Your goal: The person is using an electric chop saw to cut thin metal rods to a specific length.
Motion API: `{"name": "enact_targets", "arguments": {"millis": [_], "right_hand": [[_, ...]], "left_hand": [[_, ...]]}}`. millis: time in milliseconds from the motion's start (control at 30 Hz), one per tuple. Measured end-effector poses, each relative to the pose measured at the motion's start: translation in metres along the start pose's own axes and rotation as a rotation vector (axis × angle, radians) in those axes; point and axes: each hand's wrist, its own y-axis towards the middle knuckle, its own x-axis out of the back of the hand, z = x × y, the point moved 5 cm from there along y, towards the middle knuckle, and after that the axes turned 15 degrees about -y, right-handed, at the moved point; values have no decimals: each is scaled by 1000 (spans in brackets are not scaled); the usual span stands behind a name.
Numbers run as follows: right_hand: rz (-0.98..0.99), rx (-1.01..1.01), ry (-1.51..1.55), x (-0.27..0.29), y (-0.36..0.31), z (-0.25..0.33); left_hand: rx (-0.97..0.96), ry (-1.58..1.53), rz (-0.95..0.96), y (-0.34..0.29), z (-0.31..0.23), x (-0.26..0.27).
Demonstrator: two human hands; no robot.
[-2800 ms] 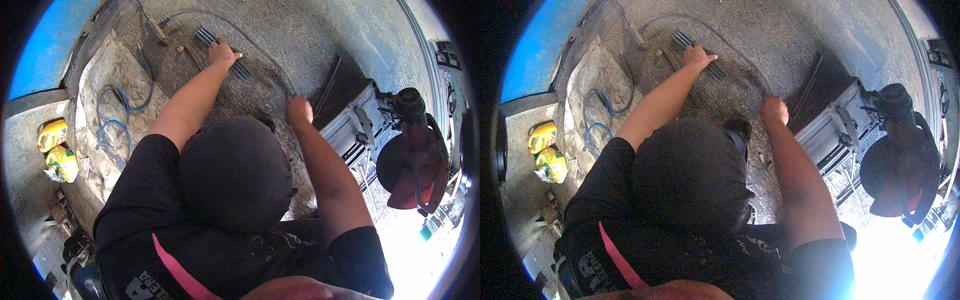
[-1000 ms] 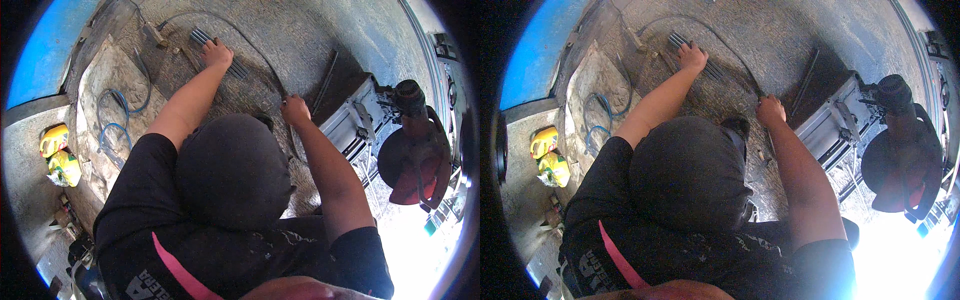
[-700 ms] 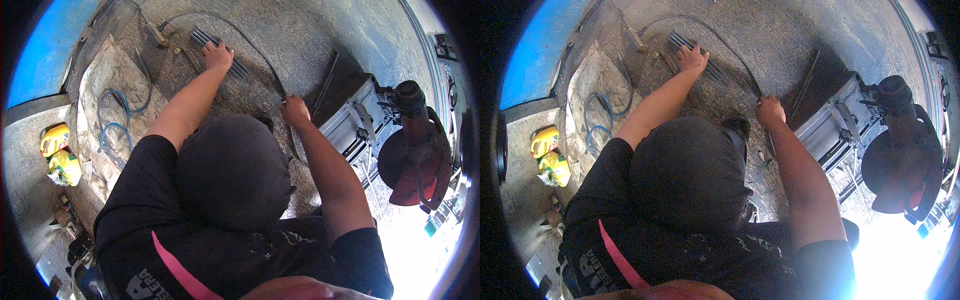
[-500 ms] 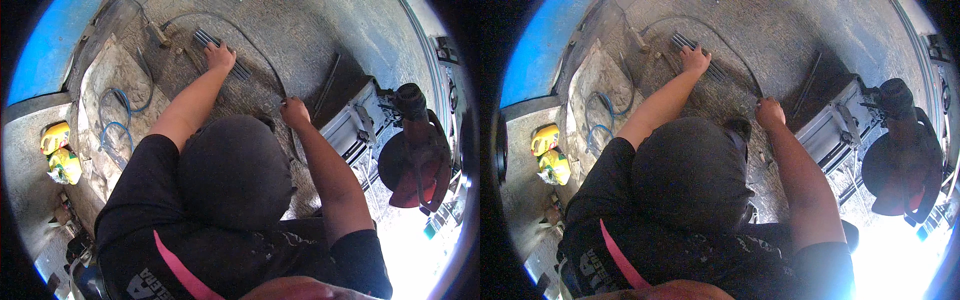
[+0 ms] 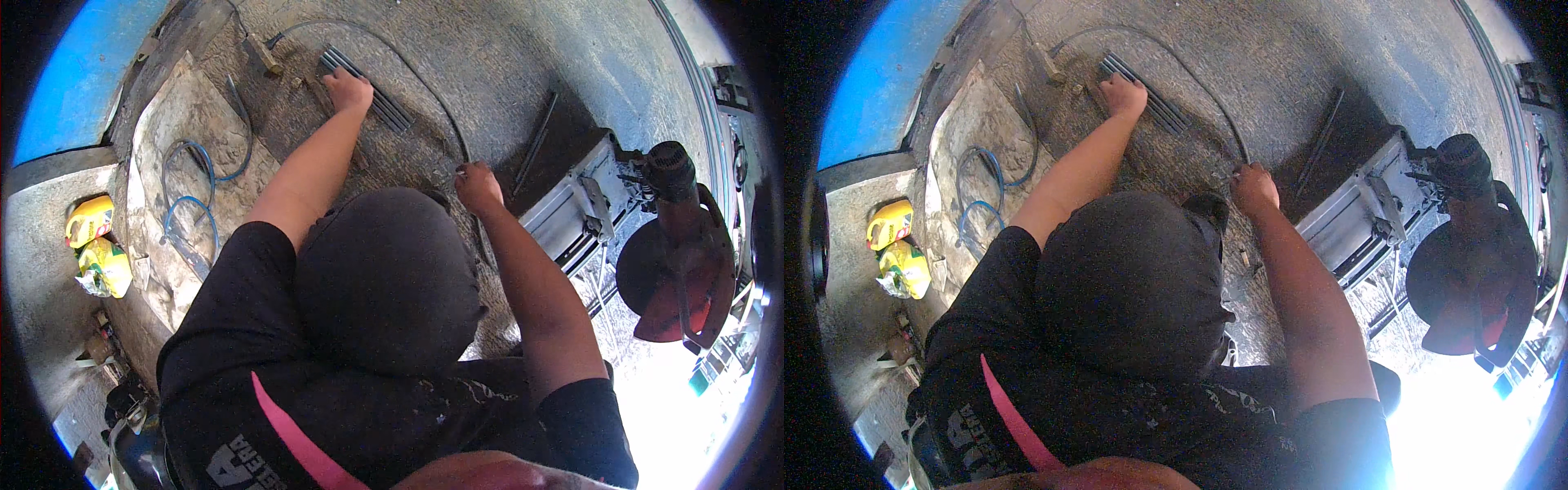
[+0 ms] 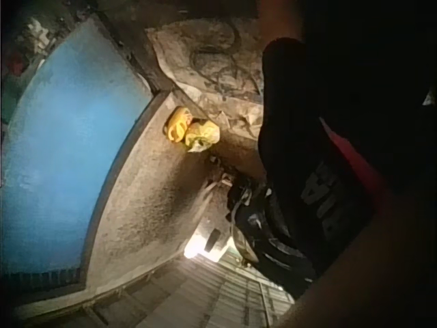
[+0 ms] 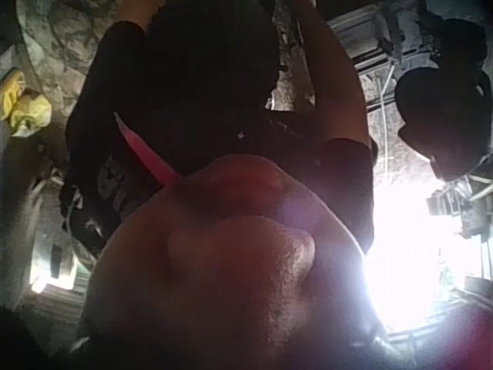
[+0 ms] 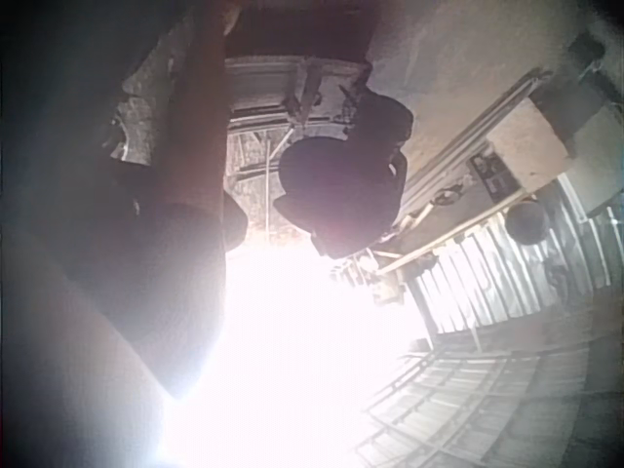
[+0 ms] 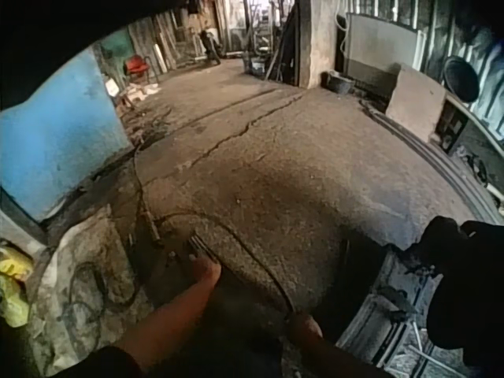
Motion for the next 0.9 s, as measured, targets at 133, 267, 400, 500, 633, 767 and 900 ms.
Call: {"name": "enact_targets", "arguments": {"millis": [133,267,400,500,633,767,900], "right_hand": [[10,13,10,-2,1,3],[32,-34,37,-1,0,1],[-41,-19,47,3,-2,3],[-29,-23,65,4,-2,7],[-26,-18,107,8,-4,11],[-12,-22,106,10,-2,8],[-8,-5,115,5,1,5]], "left_hand": [[221,-24,-8,7,8,10],[250,-49,-16,7,6,13],[258,12,-4,12,14,10],[248,23,7,16,23,8],[308,-102,43,17,31,4],[310,-64,-3,16,32,4],[288,-130,-8,18,34,4]]}}
